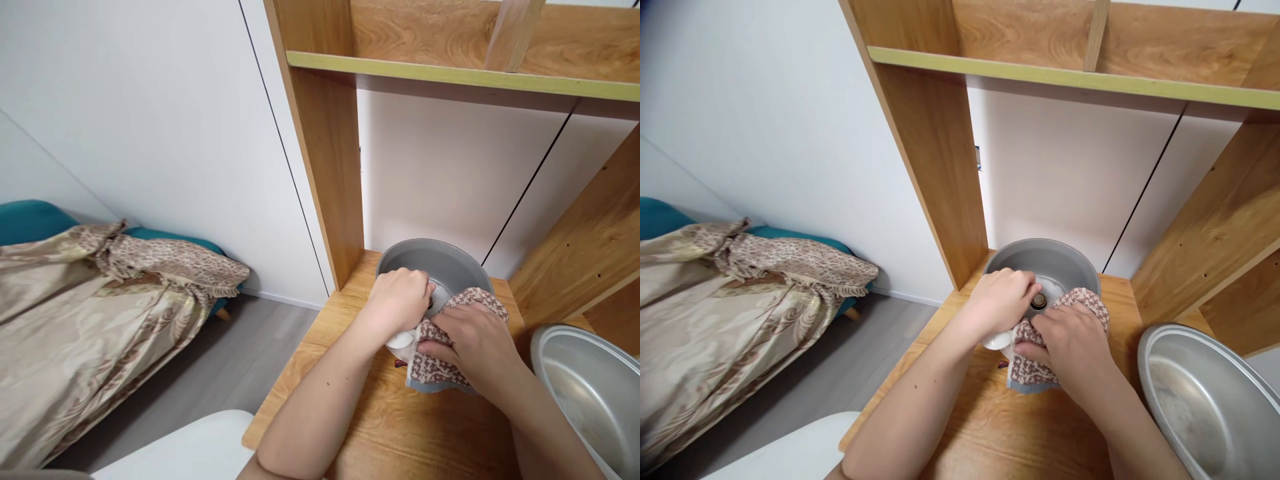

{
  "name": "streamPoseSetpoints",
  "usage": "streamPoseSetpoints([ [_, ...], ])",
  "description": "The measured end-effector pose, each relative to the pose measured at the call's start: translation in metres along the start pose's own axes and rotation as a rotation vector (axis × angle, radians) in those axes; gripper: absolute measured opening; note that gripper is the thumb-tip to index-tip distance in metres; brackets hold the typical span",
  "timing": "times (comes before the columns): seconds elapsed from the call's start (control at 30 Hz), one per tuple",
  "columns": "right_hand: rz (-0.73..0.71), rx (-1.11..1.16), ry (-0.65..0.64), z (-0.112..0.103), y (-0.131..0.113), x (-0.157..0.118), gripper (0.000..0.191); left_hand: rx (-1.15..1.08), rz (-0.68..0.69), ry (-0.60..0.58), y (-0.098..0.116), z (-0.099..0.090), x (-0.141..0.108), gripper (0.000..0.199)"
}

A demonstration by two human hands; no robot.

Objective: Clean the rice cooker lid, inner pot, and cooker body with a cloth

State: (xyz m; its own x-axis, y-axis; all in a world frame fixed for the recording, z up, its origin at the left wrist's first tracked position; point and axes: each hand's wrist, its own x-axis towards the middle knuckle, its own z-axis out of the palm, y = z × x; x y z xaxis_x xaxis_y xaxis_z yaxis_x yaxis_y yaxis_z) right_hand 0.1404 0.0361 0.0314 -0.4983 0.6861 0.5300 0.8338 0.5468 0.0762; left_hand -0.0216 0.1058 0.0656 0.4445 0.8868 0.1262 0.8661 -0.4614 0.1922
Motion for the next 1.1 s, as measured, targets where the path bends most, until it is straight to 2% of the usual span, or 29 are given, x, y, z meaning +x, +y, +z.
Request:
streamPoseSetpoints([
  [0.1,-0.006,0.009,-0.014,0.0,0.003,-0.0017,0.043,-0.002,0.002,0.001,0.0003,0.0001,0.0003,0.041],
  [0.3,-0.017,-0.036,0.068,0.004,-0.002,-0.0009,0.064,-0.007,0.006,0.005,0.0026,-0.0003,-0.0013,0.042],
  [0.43,-0.017,-0.046,0.096,0.003,-0.0039,0.0008,0.071,-0.017,-0.008,0.004,0.0032,-0.0006,-0.0022,0.042],
  [0.73,-0.002,-0.069,0.102,0.0037,-0.005,0.0012,0.073,-0.027,-0.012,0.001,0.0038,-0.0009,-0.0026,0.04],
  [0.97,0.004,-0.076,0.052,0.0041,-0.0037,0.0,0.057,-0.041,-0.005,0.003,0.0026,-0.0016,-0.0023,0.039],
  [1.1,0.012,-0.087,0.052,0.0044,-0.004,-0.0011,0.055,-0.045,-0.003,-0.001,0.0025,-0.0022,-0.0026,0.039],
])
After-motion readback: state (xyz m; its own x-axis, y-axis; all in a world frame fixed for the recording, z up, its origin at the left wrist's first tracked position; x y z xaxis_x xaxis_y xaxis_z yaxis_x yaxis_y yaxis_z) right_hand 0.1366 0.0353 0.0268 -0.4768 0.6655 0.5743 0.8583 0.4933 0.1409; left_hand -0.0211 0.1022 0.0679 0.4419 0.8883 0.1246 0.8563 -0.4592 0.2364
